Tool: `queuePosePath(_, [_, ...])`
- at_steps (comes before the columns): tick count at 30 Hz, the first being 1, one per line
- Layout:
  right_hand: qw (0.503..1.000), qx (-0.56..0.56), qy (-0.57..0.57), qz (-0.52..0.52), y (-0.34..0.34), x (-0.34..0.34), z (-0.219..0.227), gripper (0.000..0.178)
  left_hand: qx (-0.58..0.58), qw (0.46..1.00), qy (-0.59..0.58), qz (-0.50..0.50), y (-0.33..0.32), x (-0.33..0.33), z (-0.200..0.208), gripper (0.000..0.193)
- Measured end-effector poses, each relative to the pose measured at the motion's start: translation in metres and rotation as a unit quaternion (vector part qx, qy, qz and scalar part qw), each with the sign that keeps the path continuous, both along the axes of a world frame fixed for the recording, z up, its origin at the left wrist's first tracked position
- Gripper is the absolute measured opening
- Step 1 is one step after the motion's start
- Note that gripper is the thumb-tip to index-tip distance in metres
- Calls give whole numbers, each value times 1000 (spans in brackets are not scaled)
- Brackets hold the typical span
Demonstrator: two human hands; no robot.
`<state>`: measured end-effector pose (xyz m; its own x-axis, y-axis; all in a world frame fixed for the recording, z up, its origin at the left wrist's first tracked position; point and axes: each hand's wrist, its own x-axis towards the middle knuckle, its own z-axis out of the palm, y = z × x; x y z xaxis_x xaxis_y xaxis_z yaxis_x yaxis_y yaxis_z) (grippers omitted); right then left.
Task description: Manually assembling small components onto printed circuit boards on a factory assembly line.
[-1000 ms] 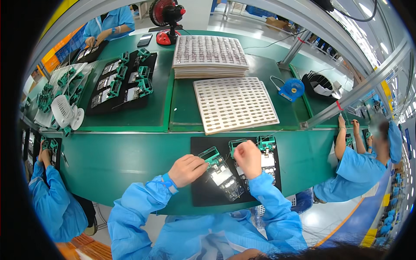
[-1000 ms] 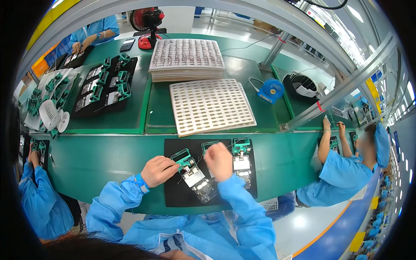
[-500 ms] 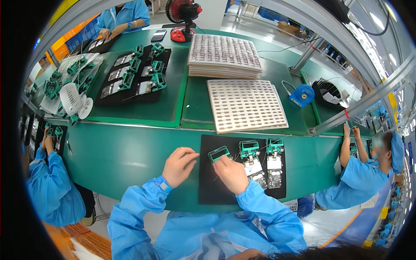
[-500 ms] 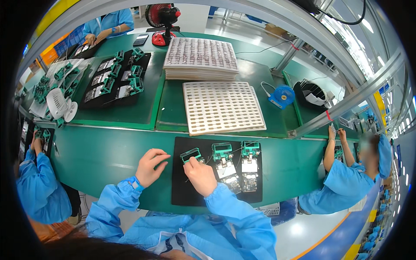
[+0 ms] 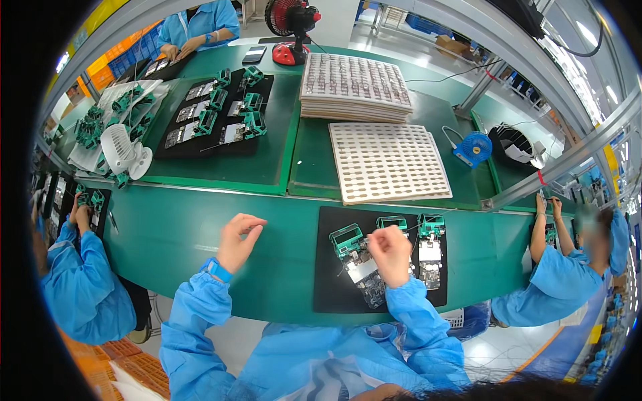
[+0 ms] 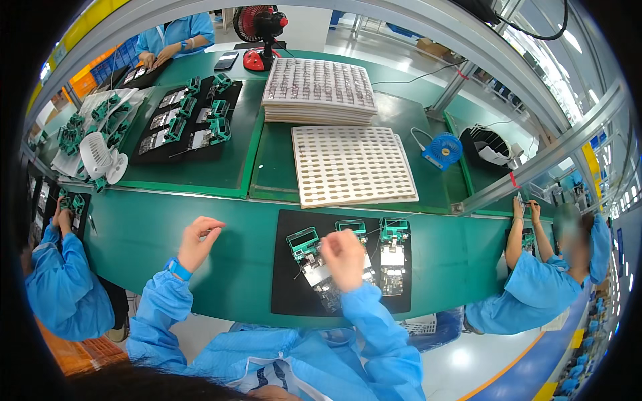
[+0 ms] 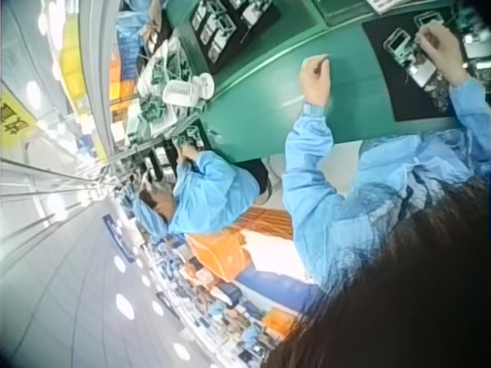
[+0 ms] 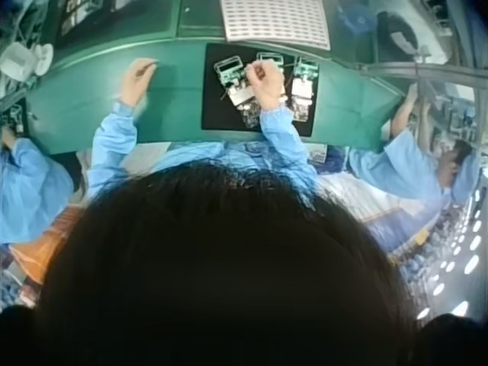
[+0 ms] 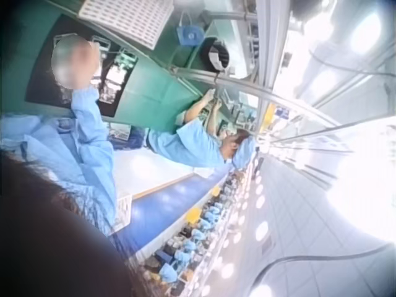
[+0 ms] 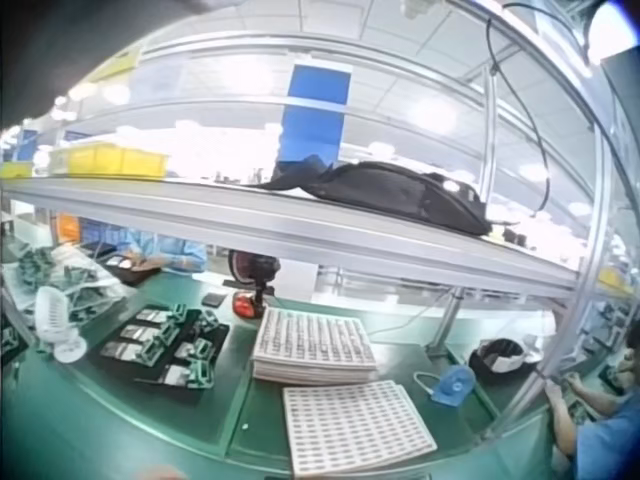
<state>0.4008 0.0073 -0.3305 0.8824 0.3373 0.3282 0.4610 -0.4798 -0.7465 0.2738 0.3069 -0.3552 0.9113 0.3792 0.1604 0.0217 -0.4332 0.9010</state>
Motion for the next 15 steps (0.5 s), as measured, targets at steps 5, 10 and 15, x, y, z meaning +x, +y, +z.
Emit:
queuePosePath(5, [980,126,94,-121,-86,1,18,8,-325,919,174,-138,-27,-5,-22,31])
queuePosePath(10, [953,109,162,-234,-204,-41,39,11,-267,909,250,-202,-68,7,-24,37])
queuePosePath(15, [921,3,139,-365,-295,-87,-32,12,177,976,35,-123,-90,20,10,29])
